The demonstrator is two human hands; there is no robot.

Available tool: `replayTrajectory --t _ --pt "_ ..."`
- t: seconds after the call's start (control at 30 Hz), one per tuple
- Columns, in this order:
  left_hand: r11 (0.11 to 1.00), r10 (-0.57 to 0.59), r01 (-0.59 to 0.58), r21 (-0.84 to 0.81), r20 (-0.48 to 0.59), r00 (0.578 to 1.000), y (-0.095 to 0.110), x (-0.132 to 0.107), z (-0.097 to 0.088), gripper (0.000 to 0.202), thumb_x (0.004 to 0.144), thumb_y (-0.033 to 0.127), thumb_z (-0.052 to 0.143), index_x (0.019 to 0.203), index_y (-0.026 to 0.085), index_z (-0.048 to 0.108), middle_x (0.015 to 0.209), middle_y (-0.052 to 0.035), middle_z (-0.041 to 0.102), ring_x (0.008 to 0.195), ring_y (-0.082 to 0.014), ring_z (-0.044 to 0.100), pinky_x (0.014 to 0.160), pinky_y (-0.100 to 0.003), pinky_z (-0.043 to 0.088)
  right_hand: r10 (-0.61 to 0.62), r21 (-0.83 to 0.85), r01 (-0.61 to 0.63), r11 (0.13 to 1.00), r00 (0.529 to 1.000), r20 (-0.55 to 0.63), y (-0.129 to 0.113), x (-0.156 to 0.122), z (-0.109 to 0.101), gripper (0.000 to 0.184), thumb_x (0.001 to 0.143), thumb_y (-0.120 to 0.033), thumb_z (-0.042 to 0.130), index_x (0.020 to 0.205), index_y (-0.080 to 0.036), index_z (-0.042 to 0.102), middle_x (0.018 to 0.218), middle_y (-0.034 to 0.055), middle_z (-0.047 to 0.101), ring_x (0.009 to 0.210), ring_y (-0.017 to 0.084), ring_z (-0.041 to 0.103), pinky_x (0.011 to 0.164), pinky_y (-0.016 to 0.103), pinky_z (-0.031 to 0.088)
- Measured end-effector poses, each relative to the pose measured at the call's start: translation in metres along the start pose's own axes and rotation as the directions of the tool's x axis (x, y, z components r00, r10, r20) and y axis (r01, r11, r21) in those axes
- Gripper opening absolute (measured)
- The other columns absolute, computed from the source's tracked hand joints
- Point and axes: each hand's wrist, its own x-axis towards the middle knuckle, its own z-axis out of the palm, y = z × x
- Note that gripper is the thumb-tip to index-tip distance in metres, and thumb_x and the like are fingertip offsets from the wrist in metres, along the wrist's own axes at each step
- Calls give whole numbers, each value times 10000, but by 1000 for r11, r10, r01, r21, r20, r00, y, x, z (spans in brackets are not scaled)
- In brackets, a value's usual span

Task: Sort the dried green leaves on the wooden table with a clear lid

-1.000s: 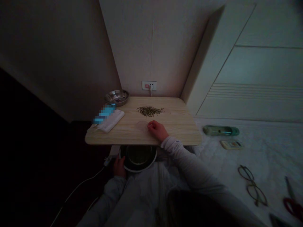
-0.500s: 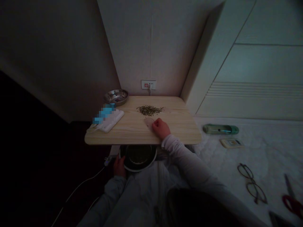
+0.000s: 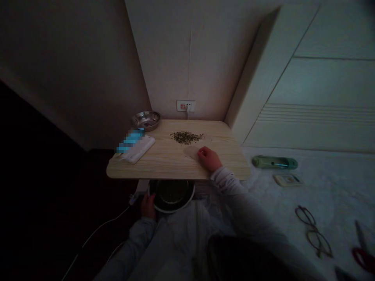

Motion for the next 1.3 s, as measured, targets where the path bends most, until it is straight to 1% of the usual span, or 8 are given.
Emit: replayTrajectory --t 0.1,0.23,0.4,0.5,0.77,1.07,1.2,1.3 --pt "999 -44 44 -32 -6 999 3 -2 1 278 535 230 478 782 135 564 718 -48 559 667 -156 498 608 -262 388 -59 -1 59 998 997 42 -8 -7 6 196 678 -335 378 730 -179 485 590 -7 538 519 75 444 492 189 296" --pt "998 -35 35 -46 1 999 4 -2 1 252 518 232 484 729 116 558 717 -56 543 681 -159 484 615 -262 378 -123 58 117 991 986 115 -16 -14 10 199 681 -330 376 730 -171 484 573 -12 526 509 68 437 490 182 297" --pt "999 -5 6 -52 29 1000 -3 1 -1 297 528 235 491 794 115 546 719 -42 532 718 -153 474 656 -256 359 -109 193 81 978 984 139 -19 -15 9 193 688 -322 363 737 -163 460 569 -17 523 516 63 453 498 173 320" --pt "999 -12 14 -49 40 999 -5 2 -2 306 536 236 487 814 121 544 728 -40 539 721 -153 477 656 -256 360 -108 224 73 972 983 149 -18 -16 8 195 688 -326 364 734 -161 458 562 -19 524 511 62 456 501 173 325" --pt "1000 -1 0 -24 -25 1000 0 0 1 240 533 219 476 737 136 570 725 -41 559 734 -165 493 654 -256 380 -190 209 149 967 963 193 -32 -14 21 214 693 -334 360 767 -171 475 565 -25 519 500 56 435 488 167 309" --pt "999 34 -33 27 -18 999 -1 0 0 299 572 201 450 839 147 572 779 -57 573 785 -180 498 692 -278 378 -279 68 271 960 936 213 -59 11 40 230 699 -338 363 801 -187 503 610 -14 528 530 66 425 498 177 286" --pt "1000 3 -3 -23 -30 1000 -4 1 0 350 569 219 456 898 138 544 806 -58 568 768 -174 502 673 -268 383 -326 47 325 944 908 262 -63 17 43 231 697 -345 370 801 -196 513 613 -15 527 531 67 425 504 180 285" --pt "1000 -6 6 -29 -25 1000 -5 2 -1 321 570 213 452 865 136 551 793 -55 568 736 -163 508 655 -255 387 -347 53 348 936 886 307 -63 16 44 224 694 -345 377 789 -201 518 610 -18 523 531 65 421 506 178 283"
